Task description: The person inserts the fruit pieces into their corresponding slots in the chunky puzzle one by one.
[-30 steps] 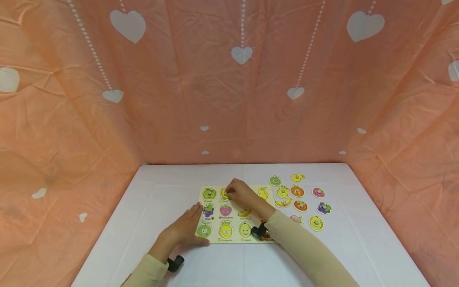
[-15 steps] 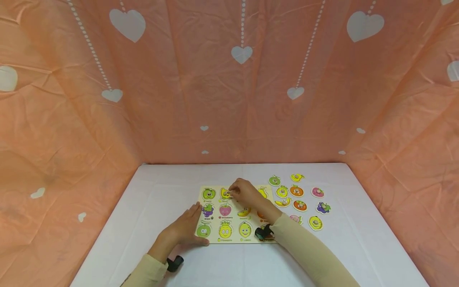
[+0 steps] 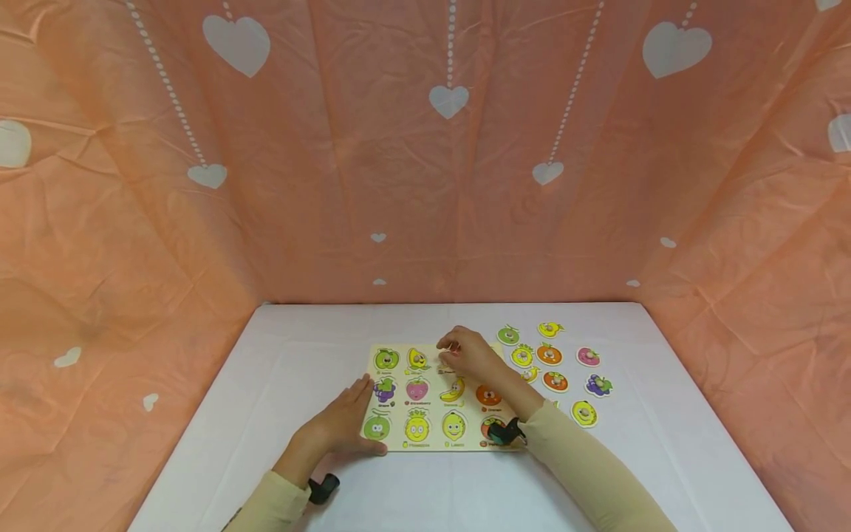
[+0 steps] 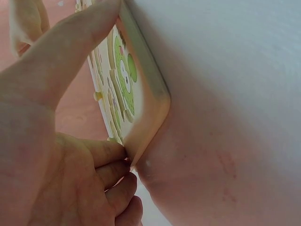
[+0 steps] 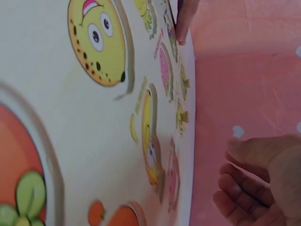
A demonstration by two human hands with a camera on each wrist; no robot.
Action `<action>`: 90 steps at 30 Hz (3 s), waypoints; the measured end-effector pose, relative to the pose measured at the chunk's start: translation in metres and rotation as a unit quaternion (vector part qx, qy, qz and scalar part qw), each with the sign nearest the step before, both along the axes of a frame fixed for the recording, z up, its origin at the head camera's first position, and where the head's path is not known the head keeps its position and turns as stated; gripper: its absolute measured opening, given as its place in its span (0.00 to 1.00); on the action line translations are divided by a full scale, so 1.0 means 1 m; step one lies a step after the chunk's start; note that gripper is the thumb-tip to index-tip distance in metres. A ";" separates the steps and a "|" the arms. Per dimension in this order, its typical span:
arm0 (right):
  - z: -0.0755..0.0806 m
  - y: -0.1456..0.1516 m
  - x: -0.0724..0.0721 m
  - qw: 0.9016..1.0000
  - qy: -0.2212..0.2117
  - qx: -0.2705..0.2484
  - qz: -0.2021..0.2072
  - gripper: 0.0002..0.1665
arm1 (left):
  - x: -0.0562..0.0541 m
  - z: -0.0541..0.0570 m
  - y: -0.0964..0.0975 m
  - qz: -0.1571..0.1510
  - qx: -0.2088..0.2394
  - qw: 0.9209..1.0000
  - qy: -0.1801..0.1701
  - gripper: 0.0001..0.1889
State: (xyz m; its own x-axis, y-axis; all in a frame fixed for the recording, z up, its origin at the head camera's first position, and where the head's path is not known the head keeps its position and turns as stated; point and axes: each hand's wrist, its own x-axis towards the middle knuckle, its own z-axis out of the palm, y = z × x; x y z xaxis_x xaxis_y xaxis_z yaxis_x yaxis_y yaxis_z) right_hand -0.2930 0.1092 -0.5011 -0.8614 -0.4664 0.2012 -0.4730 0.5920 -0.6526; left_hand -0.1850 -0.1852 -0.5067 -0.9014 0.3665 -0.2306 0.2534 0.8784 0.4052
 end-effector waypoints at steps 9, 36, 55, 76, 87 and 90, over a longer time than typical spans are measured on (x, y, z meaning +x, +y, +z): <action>0.008 0.015 0.003 1.000 0.008 0.001 -0.018 0.09 | -0.001 0.001 -0.001 -0.002 0.003 1.000 -0.001 0.67; 0.008 0.093 0.038 0.996 0.024 0.000 -0.090 0.10 | 0.001 -0.003 -0.003 -0.005 0.009 1.000 0.015 0.67; -0.003 0.136 0.064 0.994 0.005 0.014 -0.109 0.09 | 0.001 0.000 -0.002 -0.022 0.002 0.999 0.026 0.67; -0.017 0.167 0.095 0.999 0.001 0.018 -0.044 0.08 | 0.000 -0.003 -0.002 -0.023 -0.007 1.000 0.019 0.67; -0.020 0.171 0.097 0.998 -0.034 0.040 -0.033 0.06 | 0.001 0.000 -0.003 -0.020 0.001 1.000 0.024 0.67; -0.021 0.172 0.097 0.997 -0.048 0.041 -0.038 0.08 | 0.002 0.000 -0.003 -0.021 0.002 1.000 0.024 0.67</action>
